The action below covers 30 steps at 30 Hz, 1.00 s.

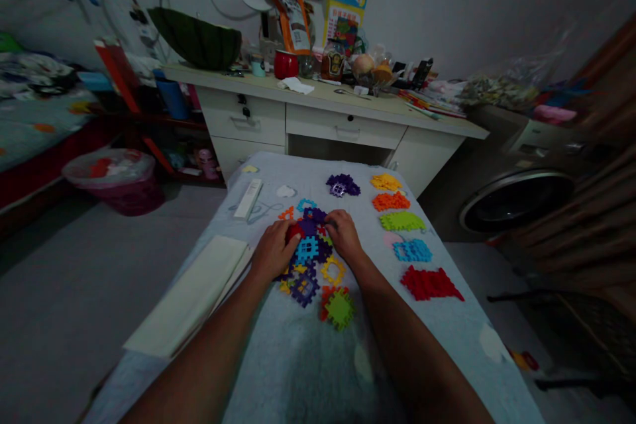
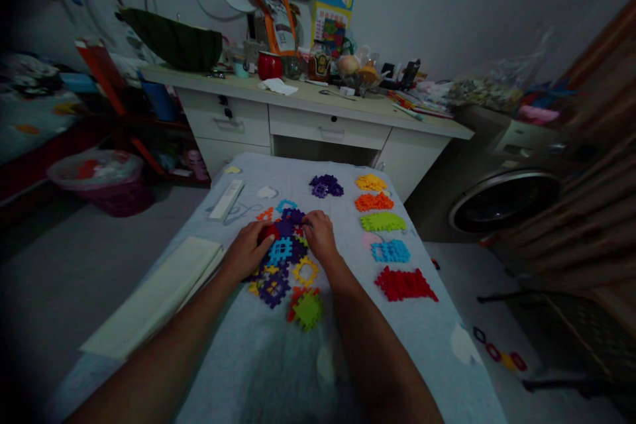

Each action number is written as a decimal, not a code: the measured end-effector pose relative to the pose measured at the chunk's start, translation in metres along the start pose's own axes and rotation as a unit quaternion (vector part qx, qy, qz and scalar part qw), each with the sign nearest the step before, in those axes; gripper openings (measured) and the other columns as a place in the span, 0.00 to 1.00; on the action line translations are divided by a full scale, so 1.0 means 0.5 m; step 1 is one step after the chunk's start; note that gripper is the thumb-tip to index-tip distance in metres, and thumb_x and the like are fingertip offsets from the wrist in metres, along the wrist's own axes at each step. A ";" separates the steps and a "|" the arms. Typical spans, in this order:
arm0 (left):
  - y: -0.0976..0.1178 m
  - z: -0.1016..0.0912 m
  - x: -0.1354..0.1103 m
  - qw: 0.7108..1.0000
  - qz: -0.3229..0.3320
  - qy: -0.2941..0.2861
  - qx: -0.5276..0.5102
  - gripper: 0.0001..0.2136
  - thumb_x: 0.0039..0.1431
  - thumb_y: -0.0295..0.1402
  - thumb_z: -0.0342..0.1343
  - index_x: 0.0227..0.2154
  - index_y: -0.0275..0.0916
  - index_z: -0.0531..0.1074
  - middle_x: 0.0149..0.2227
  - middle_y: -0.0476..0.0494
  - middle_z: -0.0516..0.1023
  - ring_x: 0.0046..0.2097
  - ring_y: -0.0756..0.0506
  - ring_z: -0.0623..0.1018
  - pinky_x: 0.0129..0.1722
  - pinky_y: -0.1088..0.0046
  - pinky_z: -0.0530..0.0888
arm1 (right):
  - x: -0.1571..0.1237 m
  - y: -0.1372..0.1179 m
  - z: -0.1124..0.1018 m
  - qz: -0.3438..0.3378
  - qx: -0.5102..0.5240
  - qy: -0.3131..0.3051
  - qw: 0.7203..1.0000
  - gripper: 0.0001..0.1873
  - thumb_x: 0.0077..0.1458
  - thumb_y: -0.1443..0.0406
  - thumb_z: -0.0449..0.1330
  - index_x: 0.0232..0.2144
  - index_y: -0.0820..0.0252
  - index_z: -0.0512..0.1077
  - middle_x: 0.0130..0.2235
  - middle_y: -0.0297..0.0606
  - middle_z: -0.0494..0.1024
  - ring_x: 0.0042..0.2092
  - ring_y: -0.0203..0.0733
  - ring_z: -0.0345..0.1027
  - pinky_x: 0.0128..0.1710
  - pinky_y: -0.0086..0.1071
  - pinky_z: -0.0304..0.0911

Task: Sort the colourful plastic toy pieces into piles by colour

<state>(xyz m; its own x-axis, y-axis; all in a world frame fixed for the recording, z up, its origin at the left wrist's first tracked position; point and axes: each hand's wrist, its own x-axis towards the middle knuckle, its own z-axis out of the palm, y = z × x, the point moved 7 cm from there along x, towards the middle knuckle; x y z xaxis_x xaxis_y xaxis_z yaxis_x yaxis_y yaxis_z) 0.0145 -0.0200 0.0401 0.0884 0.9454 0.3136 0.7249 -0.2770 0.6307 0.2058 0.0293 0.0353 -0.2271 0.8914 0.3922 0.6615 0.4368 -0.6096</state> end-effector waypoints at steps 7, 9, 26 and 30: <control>-0.001 0.002 -0.001 1.000 0.006 -0.010 0.003 0.17 0.63 0.39 0.49 0.50 0.37 0.68 0.50 0.36 0.73 0.52 0.38 0.72 0.55 0.55 0.69 | 0.008 0.046 -0.030 0.116 0.175 0.077 0.975 0.08 0.54 0.63 0.55 0.34 0.59 0.72 0.33 0.35 0.75 0.36 0.40 0.68 0.39 0.34 0.64; -0.001 0.001 -0.001 1.000 0.005 -0.010 0.003 0.17 0.63 0.39 0.49 0.50 0.37 0.68 0.50 0.36 0.73 0.53 0.38 0.72 0.55 0.55 0.69 | 0.019 0.083 -0.034 0.185 0.236 0.104 0.949 0.09 0.51 0.62 0.56 0.33 0.59 0.72 0.29 0.32 0.73 0.30 0.37 0.65 0.30 0.30 0.62; -0.005 0.002 -0.002 1.000 -0.003 0.000 -0.011 0.16 0.62 0.38 0.50 0.50 0.39 0.69 0.49 0.38 0.74 0.50 0.38 0.73 0.53 0.55 0.70 | 0.171 0.204 -0.061 0.398 0.350 0.254 0.809 0.05 0.48 0.72 0.58 0.25 0.59 0.66 0.16 0.24 0.64 0.16 0.28 0.56 0.13 0.21 0.49; -0.003 0.001 -0.004 1.000 -0.006 0.000 -0.011 0.16 0.62 0.38 0.50 0.50 0.38 0.69 0.49 0.37 0.74 0.51 0.38 0.72 0.53 0.55 0.70 | 0.182 0.194 -0.055 0.405 0.357 0.240 0.807 0.07 0.46 0.74 0.59 0.24 0.60 0.65 0.16 0.25 0.66 0.15 0.28 0.56 0.12 0.21 0.49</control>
<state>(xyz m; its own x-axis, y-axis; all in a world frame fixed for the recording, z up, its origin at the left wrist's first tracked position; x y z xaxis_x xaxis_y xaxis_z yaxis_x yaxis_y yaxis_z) 0.0134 -0.0213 0.0383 0.0802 0.9484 0.3067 0.7112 -0.2701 0.6490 0.2688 0.1493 0.0308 0.4891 0.8446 -0.2176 -0.1660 -0.1548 -0.9739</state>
